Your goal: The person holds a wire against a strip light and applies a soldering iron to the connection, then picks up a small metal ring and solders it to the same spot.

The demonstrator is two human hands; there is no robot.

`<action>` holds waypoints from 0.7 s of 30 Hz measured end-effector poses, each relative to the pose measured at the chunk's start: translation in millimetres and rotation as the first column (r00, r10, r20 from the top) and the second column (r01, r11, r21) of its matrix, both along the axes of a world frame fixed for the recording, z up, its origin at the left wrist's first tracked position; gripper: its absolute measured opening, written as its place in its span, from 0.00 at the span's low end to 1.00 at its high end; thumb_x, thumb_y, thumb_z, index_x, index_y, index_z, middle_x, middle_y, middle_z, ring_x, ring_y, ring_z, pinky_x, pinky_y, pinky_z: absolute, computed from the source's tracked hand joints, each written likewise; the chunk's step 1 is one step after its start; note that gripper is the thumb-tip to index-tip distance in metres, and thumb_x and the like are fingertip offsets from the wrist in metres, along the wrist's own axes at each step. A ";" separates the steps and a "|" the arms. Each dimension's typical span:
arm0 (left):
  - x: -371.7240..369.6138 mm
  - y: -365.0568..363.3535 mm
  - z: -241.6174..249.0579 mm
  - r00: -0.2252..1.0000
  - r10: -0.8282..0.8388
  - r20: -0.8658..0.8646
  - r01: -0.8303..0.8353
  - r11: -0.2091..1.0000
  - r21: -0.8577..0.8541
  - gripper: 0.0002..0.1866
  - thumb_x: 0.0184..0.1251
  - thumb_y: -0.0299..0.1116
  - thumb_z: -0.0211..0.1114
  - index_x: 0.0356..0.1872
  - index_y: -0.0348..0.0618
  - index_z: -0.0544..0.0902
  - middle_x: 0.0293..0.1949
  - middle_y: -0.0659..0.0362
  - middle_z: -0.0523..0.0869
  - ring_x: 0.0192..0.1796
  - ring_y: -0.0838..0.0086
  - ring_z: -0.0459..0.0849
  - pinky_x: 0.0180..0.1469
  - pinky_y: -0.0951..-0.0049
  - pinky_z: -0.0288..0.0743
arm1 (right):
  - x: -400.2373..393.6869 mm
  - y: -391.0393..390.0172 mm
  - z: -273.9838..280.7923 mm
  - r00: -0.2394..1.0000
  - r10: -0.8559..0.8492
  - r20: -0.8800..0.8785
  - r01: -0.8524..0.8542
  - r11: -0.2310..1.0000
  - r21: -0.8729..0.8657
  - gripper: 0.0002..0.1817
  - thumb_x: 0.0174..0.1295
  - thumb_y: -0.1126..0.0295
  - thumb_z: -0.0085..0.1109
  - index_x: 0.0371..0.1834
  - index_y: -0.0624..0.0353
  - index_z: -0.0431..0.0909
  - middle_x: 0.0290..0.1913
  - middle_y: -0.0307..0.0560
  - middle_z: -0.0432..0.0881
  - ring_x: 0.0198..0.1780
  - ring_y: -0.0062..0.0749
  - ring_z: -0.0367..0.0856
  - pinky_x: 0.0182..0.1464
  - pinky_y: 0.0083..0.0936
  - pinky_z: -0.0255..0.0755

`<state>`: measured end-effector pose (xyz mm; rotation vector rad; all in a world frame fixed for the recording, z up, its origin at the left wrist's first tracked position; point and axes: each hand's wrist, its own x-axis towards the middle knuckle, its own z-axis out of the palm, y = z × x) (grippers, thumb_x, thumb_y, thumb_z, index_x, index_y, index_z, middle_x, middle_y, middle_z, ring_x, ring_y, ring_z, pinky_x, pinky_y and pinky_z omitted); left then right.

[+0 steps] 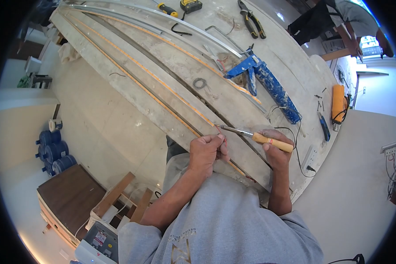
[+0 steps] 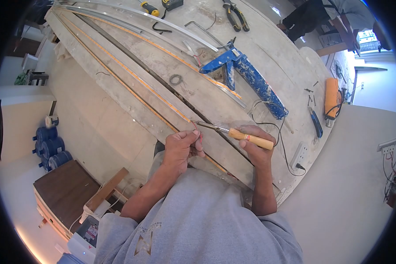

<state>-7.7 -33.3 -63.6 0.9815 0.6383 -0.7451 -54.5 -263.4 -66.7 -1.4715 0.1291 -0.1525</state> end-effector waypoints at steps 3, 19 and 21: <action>0.4 -0.1 0.3 1.000 -0.002 0.000 0.002 1.000 -0.001 0.11 0.71 0.34 0.62 0.35 0.35 0.83 0.19 0.60 0.82 0.18 0.73 0.82 0.24 0.75 0.78 | -0.5 -0.4 -1.0 1.000 -0.004 0.008 0.004 1.000 -0.006 0.18 0.48 0.73 0.71 0.42 0.72 0.83 0.44 0.56 0.86 0.48 0.38 0.83 0.54 0.32 0.74; 0.2 0.1 1.0 1.000 -0.007 -0.004 0.007 1.000 0.013 0.11 0.71 0.34 0.63 0.36 0.34 0.83 0.19 0.60 0.82 0.18 0.73 0.82 0.24 0.75 0.78 | 30.8 13.5 8.0 0.988 -0.139 0.073 0.152 0.966 -0.208 0.16 0.54 0.75 0.70 0.47 0.68 0.84 0.45 0.51 0.86 0.46 0.29 0.83 0.52 0.25 0.74; 0.4 0.2 1.5 1.000 -0.006 -0.005 0.006 1.000 0.011 0.11 0.71 0.34 0.63 0.36 0.34 0.83 0.19 0.60 0.82 0.18 0.73 0.82 0.24 0.76 0.78 | 34.2 15.3 8.5 0.988 -0.140 0.057 0.149 0.969 -0.200 0.17 0.54 0.75 0.70 0.47 0.68 0.84 0.46 0.51 0.87 0.47 0.30 0.83 0.52 0.25 0.74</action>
